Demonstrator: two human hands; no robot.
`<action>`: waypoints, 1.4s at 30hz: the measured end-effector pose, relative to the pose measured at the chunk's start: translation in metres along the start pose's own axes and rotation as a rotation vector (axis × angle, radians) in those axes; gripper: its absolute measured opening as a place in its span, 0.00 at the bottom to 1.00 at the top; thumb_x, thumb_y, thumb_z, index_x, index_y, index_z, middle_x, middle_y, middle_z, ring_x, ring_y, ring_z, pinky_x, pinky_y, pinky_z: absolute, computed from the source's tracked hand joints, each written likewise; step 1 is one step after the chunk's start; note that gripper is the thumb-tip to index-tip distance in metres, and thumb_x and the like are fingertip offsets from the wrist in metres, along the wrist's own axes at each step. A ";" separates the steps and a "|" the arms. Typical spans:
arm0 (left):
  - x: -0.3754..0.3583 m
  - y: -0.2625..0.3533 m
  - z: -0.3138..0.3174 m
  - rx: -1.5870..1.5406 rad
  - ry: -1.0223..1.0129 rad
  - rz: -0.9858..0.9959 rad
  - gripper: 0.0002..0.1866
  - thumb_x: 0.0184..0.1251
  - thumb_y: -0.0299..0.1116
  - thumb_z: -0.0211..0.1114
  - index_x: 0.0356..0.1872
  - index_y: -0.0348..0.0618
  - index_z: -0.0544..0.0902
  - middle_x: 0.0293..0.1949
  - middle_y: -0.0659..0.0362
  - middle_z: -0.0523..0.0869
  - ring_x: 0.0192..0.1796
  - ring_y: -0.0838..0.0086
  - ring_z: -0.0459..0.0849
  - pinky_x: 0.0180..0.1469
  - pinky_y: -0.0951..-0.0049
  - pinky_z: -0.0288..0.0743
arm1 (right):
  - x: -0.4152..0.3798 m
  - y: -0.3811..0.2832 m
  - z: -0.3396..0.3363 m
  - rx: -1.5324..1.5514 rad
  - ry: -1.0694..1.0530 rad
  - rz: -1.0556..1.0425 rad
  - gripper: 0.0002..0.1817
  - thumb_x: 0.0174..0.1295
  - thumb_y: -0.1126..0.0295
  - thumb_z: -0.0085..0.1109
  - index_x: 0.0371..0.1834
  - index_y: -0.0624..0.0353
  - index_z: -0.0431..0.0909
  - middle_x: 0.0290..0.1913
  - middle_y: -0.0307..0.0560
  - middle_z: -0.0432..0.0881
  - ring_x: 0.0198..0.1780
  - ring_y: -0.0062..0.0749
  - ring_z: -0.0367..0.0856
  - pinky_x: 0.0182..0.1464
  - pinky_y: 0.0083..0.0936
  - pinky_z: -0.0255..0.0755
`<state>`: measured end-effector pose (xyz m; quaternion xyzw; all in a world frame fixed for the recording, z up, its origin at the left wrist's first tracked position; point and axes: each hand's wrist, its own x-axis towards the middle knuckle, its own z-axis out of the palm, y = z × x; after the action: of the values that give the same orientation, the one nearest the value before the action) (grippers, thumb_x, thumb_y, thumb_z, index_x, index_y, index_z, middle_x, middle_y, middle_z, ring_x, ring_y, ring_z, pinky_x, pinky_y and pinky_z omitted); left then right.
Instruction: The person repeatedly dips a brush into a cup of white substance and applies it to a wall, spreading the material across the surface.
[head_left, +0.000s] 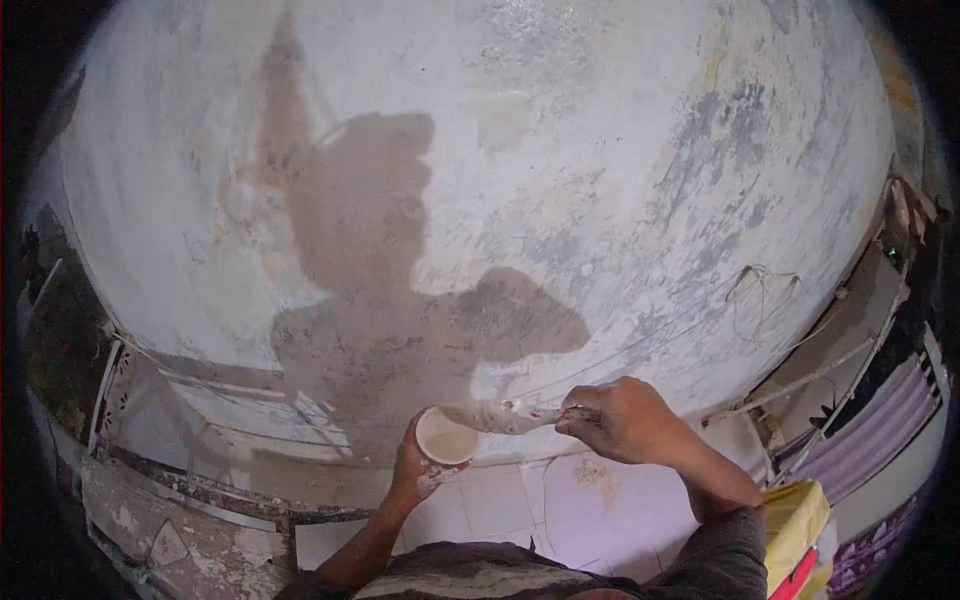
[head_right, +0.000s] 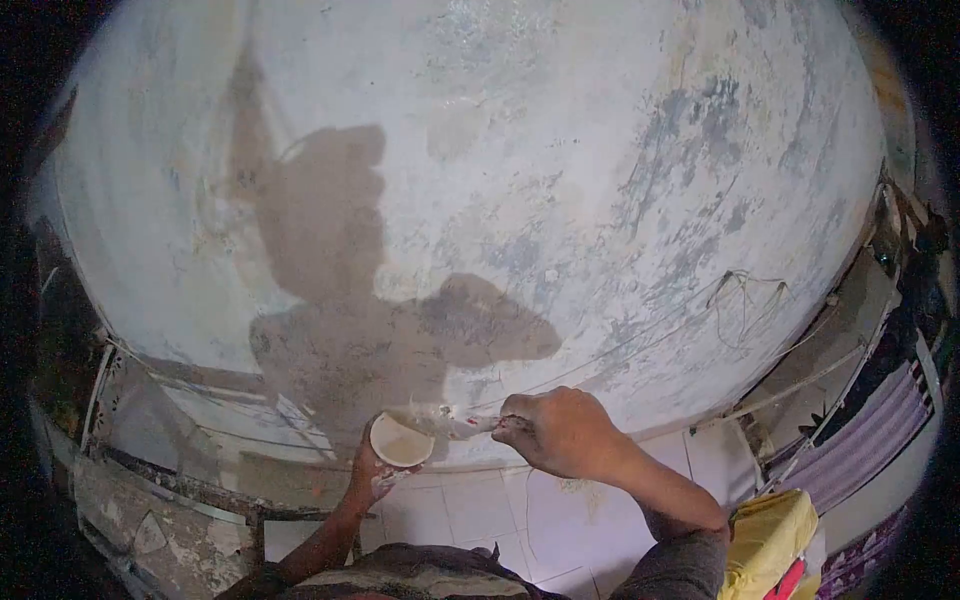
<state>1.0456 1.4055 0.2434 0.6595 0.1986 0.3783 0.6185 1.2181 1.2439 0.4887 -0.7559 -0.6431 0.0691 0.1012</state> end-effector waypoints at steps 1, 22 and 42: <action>-0.001 0.002 0.001 0.222 -0.009 0.127 0.48 0.37 0.33 0.82 0.62 0.37 0.63 0.54 0.49 0.76 0.56 0.63 0.78 0.59 0.64 0.73 | 0.000 0.004 0.005 0.010 -0.005 0.001 0.13 0.59 0.57 0.60 0.34 0.57 0.80 0.22 0.53 0.80 0.27 0.49 0.82 0.31 0.42 0.73; -0.010 0.009 0.029 0.439 -0.065 0.158 0.43 0.38 0.40 0.81 0.58 0.40 0.69 0.53 0.48 0.76 0.57 0.55 0.74 0.59 0.58 0.69 | 0.044 -0.010 0.074 -0.381 -0.286 -0.228 0.08 0.53 0.68 0.57 0.35 0.56 0.81 0.30 0.54 0.83 0.33 0.49 0.84 0.33 0.43 0.77; -0.016 -0.012 0.028 0.295 -0.035 0.146 0.44 0.40 0.41 0.80 0.60 0.38 0.68 0.53 0.47 0.76 0.56 0.57 0.77 0.57 0.61 0.71 | 0.053 0.023 0.079 0.340 -0.165 -0.325 0.18 0.55 0.57 0.65 0.40 0.61 0.83 0.31 0.55 0.84 0.31 0.48 0.83 0.36 0.34 0.75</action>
<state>1.0592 1.3769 0.2290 0.7623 0.1930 0.3774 0.4891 1.2298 1.2979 0.4078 -0.6064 -0.7414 0.2206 0.1841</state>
